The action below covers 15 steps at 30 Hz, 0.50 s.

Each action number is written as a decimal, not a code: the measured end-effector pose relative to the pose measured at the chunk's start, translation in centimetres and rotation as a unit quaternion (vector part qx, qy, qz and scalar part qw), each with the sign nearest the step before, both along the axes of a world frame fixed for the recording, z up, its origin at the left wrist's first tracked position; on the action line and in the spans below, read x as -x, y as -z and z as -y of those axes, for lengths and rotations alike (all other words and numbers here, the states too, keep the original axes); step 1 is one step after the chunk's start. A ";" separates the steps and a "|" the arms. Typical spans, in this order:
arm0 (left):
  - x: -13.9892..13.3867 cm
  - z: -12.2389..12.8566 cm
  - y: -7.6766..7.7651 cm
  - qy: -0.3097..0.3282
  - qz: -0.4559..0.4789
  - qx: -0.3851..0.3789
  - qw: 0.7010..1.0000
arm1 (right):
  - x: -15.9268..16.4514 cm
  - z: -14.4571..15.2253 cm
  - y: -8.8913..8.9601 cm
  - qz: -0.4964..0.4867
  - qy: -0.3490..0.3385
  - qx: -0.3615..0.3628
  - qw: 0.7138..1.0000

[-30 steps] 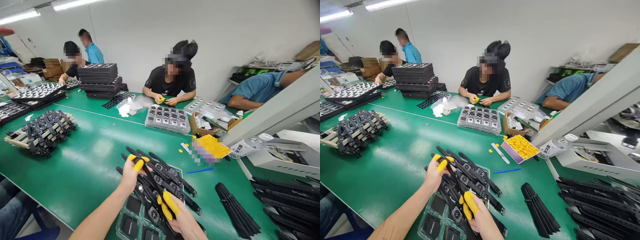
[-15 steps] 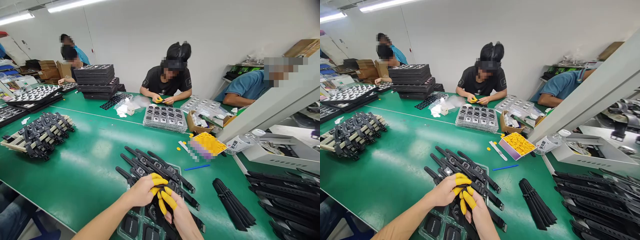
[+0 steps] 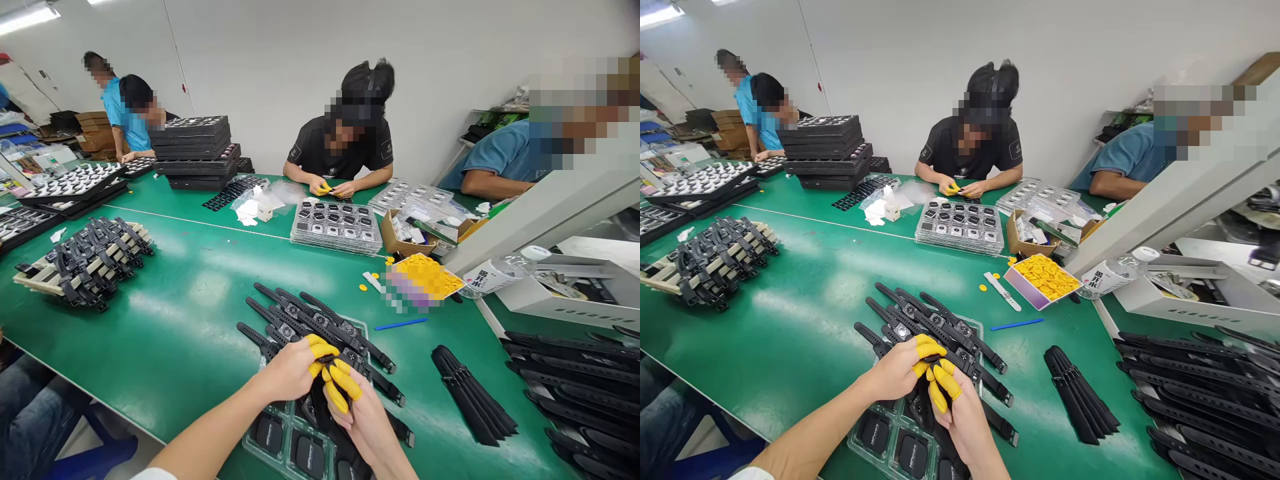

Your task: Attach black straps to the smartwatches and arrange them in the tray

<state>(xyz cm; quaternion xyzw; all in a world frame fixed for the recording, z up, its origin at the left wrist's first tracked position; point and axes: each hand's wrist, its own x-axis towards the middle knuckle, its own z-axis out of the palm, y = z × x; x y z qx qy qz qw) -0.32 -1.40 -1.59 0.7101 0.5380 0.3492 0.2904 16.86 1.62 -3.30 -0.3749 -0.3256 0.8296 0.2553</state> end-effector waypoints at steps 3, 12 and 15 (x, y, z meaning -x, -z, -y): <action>0.0 0.0 0.0 0.005 -0.005 0.014 1.000 | 0.2 0.1 -0.1 -0.012 0.018 0.006 1.000; 0.0 -0.3 -1.6 0.075 -0.121 0.019 0.990 | -0.8 -0.1 -0.2 0.032 0.016 0.017 0.999; 0.0 -0.6 -1.6 0.104 -0.222 0.014 0.970 | -1.0 -0.2 0.4 0.078 -0.004 0.031 0.996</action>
